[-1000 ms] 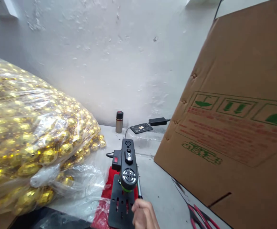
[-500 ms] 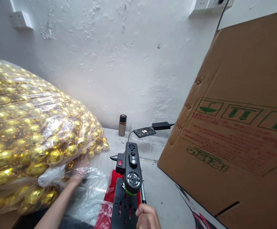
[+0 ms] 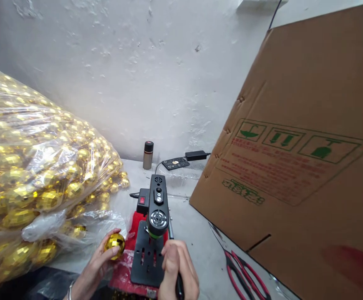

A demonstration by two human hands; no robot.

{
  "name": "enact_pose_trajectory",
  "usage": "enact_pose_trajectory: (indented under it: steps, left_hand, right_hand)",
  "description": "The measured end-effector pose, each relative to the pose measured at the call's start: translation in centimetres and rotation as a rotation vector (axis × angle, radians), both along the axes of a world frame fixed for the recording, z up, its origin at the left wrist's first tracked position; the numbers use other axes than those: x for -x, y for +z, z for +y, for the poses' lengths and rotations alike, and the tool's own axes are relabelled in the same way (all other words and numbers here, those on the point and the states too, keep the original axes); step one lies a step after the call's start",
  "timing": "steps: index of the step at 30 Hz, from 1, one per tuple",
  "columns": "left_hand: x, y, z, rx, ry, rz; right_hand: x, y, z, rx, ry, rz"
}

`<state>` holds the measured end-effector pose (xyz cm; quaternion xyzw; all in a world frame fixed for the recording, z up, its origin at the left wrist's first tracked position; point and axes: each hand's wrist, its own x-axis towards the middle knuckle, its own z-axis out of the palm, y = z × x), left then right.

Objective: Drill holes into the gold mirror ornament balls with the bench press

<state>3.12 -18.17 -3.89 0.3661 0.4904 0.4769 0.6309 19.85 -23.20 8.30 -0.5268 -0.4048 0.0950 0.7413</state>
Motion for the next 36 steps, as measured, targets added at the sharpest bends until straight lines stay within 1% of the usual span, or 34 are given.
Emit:
enact_pose_trajectory:
  steps: [2,4,6,8,10,12,15,18,21,23,26,28,32,36]
  left_hand:
    - [-1.5,-0.2,-0.8,0.109,-0.029,-0.177]
    - [-2.6,-0.4,-1.1,0.185,-0.043,-0.252]
    - [-3.3,-0.4,-1.0,0.219,-0.075,-0.245]
    - [-3.6,-0.4,-0.7,0.222,-0.116,-0.220]
    - [-3.9,-0.4,-0.3,0.204,-0.121,-0.195]
    - [-4.2,-0.7,0.2,0.172,-0.094,-0.130]
    - [-4.8,-1.6,1.0,0.110,-0.081,0.043]
    - [-5.4,-2.4,1.2,0.031,-0.141,0.205]
    - [-5.8,-2.7,1.0,-0.064,-0.235,0.344]
    - [-5.9,-2.5,0.8,-0.149,-0.266,0.419]
    - [-6.0,-2.2,0.8,-0.284,-0.245,0.545]
    - [-6.1,-2.1,0.9,-0.341,-0.240,0.618]
    - [-6.3,-1.7,1.2,-0.374,-0.295,0.720]
    - [-6.5,-0.7,1.7,-0.409,-0.401,0.847]
  right_hand:
    - [-0.9,0.0,0.3,-0.015,0.041,-0.047]
    - [-1.6,0.1,0.4,-0.019,0.100,-0.134]
    - [-1.8,0.1,0.3,-0.010,0.127,-0.179]
    - [-1.6,0.2,0.1,0.012,0.107,-0.140]
    - [-1.1,0.3,-0.2,0.024,0.084,-0.094]
    - [-0.9,0.1,-0.2,0.011,0.084,-0.102]
    - [-1.4,-0.3,-0.1,-0.053,0.114,-0.218]
    - [-2.2,-0.8,0.0,-0.093,0.147,-0.307]
    - [-2.6,-1.1,0.0,-0.087,0.158,-0.318]
    - [-2.6,-1.1,-0.1,-0.082,0.167,-0.326]
    - [-2.6,-1.3,-0.2,-0.076,0.172,-0.329]
    - [-2.6,-1.3,-0.2,-0.071,0.174,-0.325]
    - [-2.3,-1.1,-0.3,-0.080,0.185,-0.312]
    - [-1.0,-0.3,-0.6,-0.042,0.121,-0.164]
